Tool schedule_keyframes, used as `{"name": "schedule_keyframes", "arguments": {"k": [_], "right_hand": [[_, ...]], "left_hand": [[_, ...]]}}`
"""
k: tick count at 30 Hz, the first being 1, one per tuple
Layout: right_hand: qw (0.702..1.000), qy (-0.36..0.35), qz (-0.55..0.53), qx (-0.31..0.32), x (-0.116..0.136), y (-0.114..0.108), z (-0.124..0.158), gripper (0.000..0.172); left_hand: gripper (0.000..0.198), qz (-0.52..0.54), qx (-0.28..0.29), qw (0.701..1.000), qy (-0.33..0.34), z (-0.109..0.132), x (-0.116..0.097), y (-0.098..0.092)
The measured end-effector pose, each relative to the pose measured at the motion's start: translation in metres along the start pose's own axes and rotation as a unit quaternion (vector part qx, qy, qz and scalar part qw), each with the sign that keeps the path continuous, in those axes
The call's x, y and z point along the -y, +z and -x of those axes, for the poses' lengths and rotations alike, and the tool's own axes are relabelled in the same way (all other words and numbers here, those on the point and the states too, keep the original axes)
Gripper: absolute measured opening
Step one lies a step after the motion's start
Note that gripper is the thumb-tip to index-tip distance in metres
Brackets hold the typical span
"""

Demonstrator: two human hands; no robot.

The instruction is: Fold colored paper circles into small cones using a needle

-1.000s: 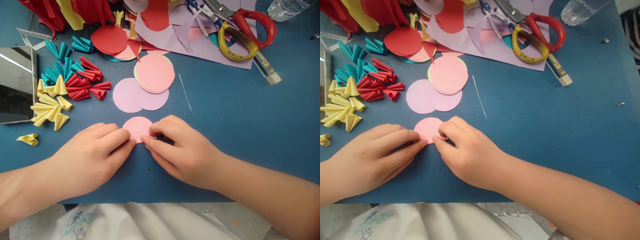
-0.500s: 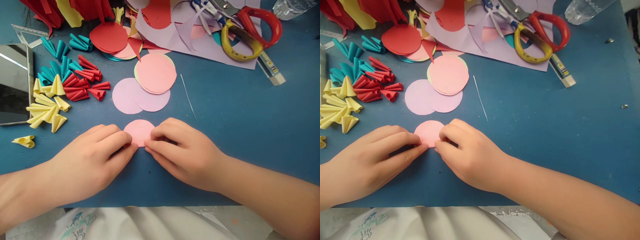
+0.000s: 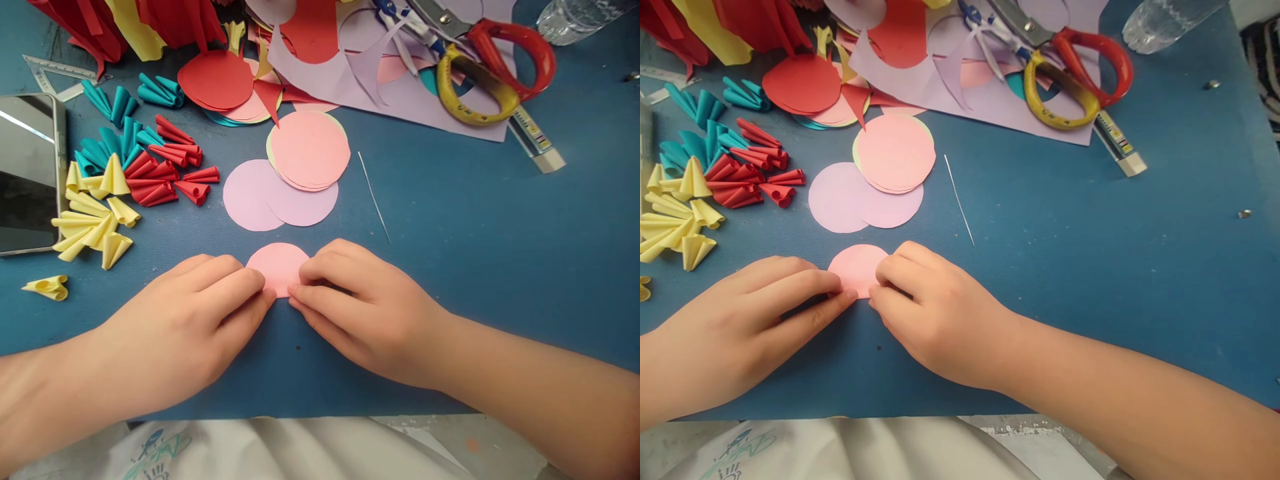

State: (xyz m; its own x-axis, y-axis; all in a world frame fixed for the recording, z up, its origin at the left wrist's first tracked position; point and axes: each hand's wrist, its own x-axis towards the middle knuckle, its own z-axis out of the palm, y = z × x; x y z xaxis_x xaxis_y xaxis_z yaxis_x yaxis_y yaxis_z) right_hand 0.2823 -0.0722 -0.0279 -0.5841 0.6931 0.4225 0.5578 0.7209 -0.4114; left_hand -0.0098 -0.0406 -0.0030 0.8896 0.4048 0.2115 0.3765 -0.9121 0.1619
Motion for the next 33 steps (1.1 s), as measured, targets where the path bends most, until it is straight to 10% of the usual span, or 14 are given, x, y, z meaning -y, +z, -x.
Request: {"name": "schedule_keyframes", "arguments": {"k": [8, 24, 33], "right_hand": [[0.992, -0.062, 0.112, -0.014, 0.004, -0.003, -0.001, 0.025], [0.982, -0.059, 0.178, 0.003, 0.011, -0.013, 0.009, 0.049], [0.994, -0.032, 0.100, -0.020, 0.000, 0.002, 0.003, 0.030]], "left_hand": [[0.042, -0.069, 0.031, 0.995, 0.060, -0.014, 0.000, -0.012], [0.055, -0.070, 0.029, 0.997, 0.032, -0.009, -0.001, -0.020], [0.019, 0.052, 0.009, 0.997, -0.053, -0.006, 0.018, 0.001]]}}
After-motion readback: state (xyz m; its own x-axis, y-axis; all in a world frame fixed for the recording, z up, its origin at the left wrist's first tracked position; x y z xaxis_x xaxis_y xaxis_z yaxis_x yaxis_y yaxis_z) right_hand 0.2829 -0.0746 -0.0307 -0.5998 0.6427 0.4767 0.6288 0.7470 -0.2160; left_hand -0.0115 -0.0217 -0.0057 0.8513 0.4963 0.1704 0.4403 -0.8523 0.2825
